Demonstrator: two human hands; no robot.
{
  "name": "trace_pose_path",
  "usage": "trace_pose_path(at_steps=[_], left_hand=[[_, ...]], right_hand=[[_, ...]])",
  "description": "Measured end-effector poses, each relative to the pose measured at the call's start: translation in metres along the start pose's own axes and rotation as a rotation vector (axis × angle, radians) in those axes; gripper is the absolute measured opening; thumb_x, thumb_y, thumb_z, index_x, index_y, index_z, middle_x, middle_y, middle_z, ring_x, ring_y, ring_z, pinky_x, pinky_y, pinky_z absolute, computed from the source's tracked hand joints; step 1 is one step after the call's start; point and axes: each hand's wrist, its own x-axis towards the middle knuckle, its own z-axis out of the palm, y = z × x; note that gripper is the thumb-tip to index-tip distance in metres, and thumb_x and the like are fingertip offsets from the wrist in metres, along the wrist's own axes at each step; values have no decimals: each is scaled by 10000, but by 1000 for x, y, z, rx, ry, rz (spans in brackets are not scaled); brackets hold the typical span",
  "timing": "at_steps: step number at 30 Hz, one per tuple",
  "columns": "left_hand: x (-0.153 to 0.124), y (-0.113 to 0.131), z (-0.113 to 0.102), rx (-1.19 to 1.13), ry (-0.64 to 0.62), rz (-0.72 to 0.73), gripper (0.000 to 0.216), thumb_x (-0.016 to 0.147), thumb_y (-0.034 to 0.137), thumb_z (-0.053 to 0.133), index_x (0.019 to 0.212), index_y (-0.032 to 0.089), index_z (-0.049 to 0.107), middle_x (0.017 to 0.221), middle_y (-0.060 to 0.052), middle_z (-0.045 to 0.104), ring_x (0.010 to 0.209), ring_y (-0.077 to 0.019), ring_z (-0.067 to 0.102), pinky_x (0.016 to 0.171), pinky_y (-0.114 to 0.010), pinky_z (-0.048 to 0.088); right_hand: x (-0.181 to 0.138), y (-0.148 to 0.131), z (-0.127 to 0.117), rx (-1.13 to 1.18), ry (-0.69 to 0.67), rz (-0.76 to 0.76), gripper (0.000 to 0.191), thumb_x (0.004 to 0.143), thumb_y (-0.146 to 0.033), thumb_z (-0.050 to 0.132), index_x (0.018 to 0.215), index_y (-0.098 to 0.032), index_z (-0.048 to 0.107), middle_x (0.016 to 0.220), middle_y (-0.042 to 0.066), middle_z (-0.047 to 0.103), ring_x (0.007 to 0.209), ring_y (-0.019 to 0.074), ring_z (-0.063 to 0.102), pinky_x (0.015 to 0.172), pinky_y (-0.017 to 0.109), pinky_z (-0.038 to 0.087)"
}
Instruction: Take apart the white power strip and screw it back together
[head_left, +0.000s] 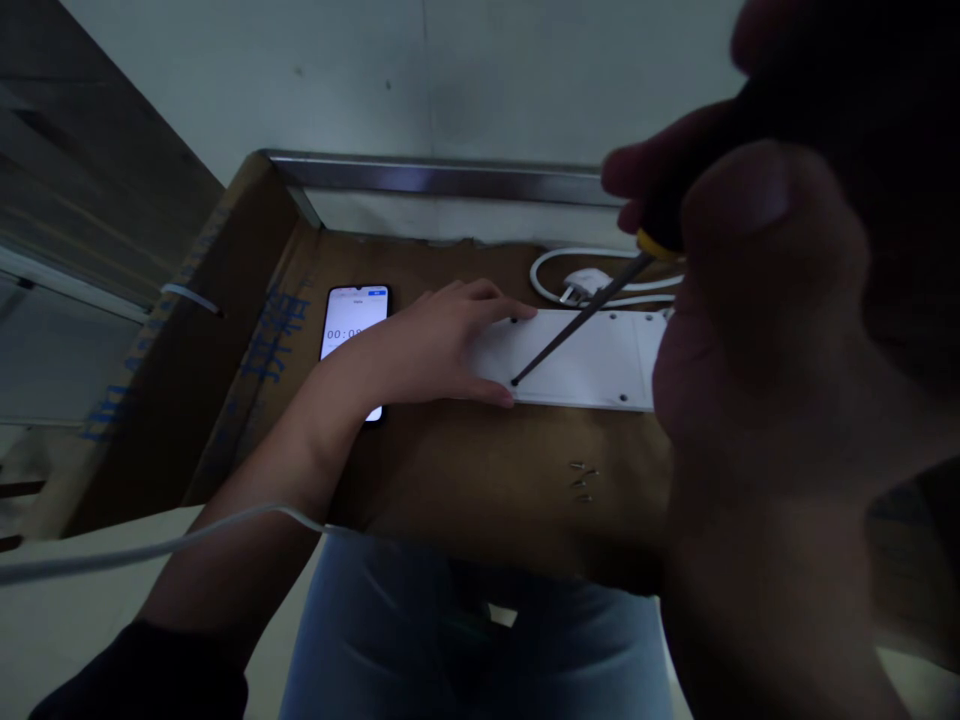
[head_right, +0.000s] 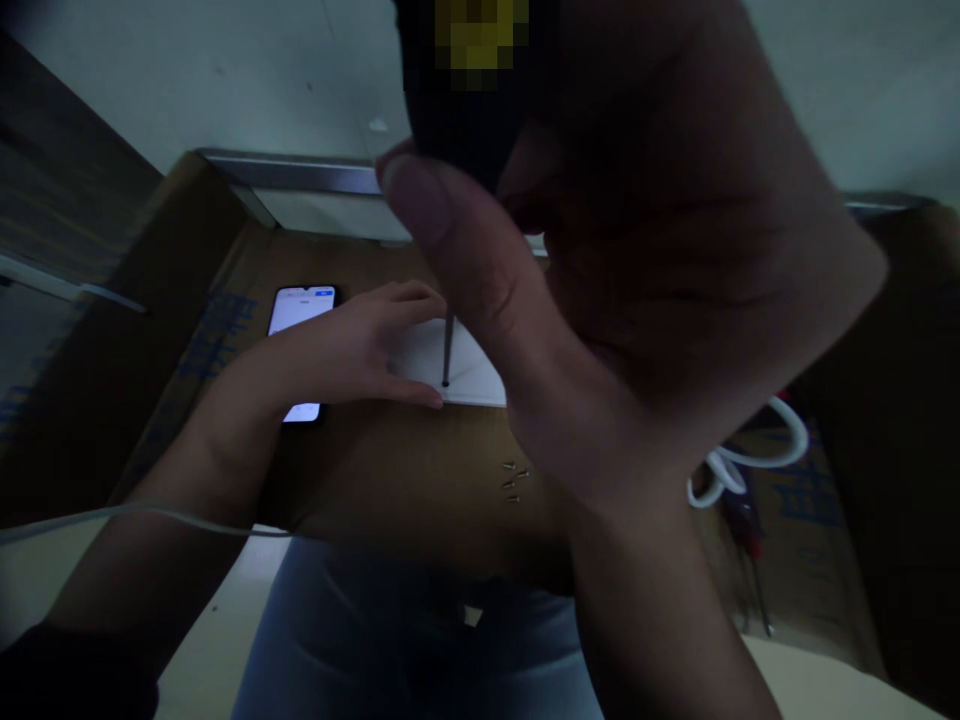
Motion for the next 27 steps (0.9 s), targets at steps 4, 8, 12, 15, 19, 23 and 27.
trace_pose_path(at_steps=[4,8,12,15,19,23,27], left_hand=[[0,0,0,8,10,15,721,773,495,833,1409,254,595,1418,-119,595,1344,-327,556,1159,-472,421],[-1,0,0,21,4,4,740,773,482,843,1426,247,587,1414,-124,591,1336,-324,559,1154,-477,426],[0,1,0,22,-11,-22,767,764,467,857,1441,236,578,1429,-129,577,1355,-331,543,1158,-481,419],[0,3,-1,22,-14,-26,767,759,468,857,1435,232,582,1433,-126,581,1358,-334,543,1169,-476,411],[0,3,-2,12,-8,-17,750,765,481,840,1430,256,579,1473,-114,571,1383,-340,531,1188,-487,394],[0,0,0,-8,-7,7,735,774,486,827,1430,272,575,1496,-111,558,1419,-340,503,1208,-511,377],[0,-1,-1,-31,24,60,699,770,467,836,1404,288,604,1454,-100,597,1413,-341,513,1206,-526,394]], right_hand=[[-3,1,2,11,20,25,796,658,-914,528,1132,-282,621,1123,-39,571,989,151,635,882,397,527],[-5,2,-3,-8,9,70,748,647,-833,660,1177,-307,622,1249,-48,561,1066,185,654,928,400,555],[-1,0,-2,-29,21,79,681,653,-769,713,1139,-299,635,1209,-54,575,1052,175,660,919,383,561],[2,-3,1,-52,26,72,598,735,-727,648,1123,-273,630,1174,-63,579,958,109,647,875,354,553],[3,-1,3,-35,10,42,441,836,-592,603,1151,-283,606,1181,-76,584,937,62,652,832,293,563],[5,6,2,44,8,23,445,842,-543,646,1223,-318,593,1125,-80,613,912,59,667,831,273,602],[6,9,0,193,-5,10,412,825,-495,702,1185,-309,625,1034,-88,632,948,45,674,895,223,614]])
